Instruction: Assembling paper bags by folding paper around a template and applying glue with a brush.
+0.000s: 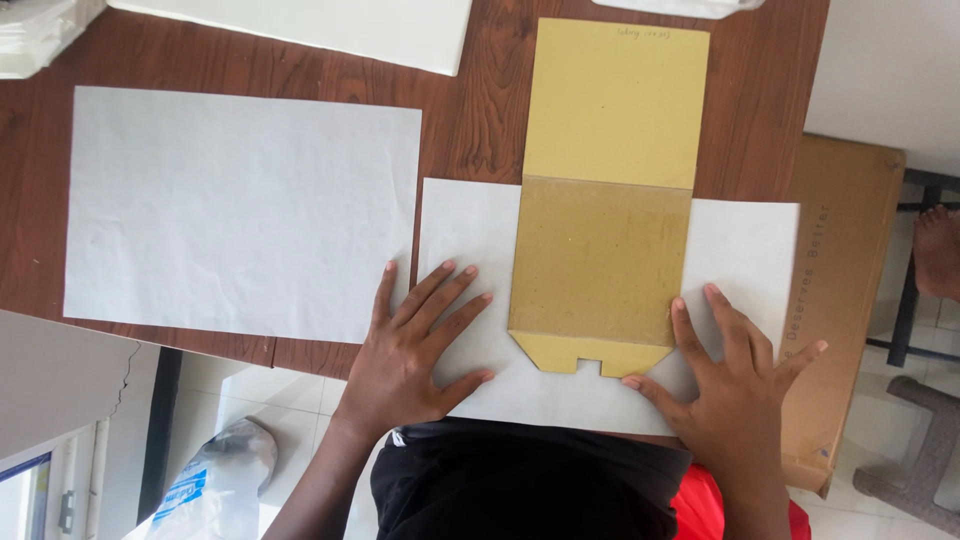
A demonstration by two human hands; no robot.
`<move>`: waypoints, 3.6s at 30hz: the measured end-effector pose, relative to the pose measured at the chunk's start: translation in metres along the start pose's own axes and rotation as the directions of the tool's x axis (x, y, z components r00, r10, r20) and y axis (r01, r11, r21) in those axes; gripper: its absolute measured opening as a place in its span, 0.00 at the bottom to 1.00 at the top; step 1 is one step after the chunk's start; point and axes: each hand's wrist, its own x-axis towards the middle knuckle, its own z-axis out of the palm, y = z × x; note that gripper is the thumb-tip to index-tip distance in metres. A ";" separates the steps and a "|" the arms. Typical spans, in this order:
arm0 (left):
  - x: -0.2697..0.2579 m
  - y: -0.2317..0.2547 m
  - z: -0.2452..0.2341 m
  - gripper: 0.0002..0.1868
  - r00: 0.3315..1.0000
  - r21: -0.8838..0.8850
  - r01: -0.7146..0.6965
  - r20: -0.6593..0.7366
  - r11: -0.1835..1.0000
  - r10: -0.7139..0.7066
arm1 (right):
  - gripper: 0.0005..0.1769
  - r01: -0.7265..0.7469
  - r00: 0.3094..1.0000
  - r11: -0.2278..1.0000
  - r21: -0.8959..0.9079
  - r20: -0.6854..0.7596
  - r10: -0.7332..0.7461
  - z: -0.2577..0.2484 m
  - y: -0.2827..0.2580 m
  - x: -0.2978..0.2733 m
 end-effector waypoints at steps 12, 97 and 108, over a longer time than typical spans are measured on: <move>-0.002 0.000 0.001 0.36 0.999 -0.010 -0.027 -0.027 1.000 0.027 | 0.45 -0.116 0.947 0.987 -0.113 0.287 0.145 -0.030 -0.026 0.022; 0.005 0.007 0.011 0.31 0.995 0.073 0.068 -0.075 0.995 -0.062 | 0.26 -0.075 0.995 0.985 0.153 0.078 0.063 -0.004 0.008 0.036; 0.004 0.009 0.011 0.33 0.994 0.087 0.053 -0.096 0.995 -0.044 | 0.27 -0.010 0.998 0.999 0.046 0.065 0.007 -0.008 0.011 0.034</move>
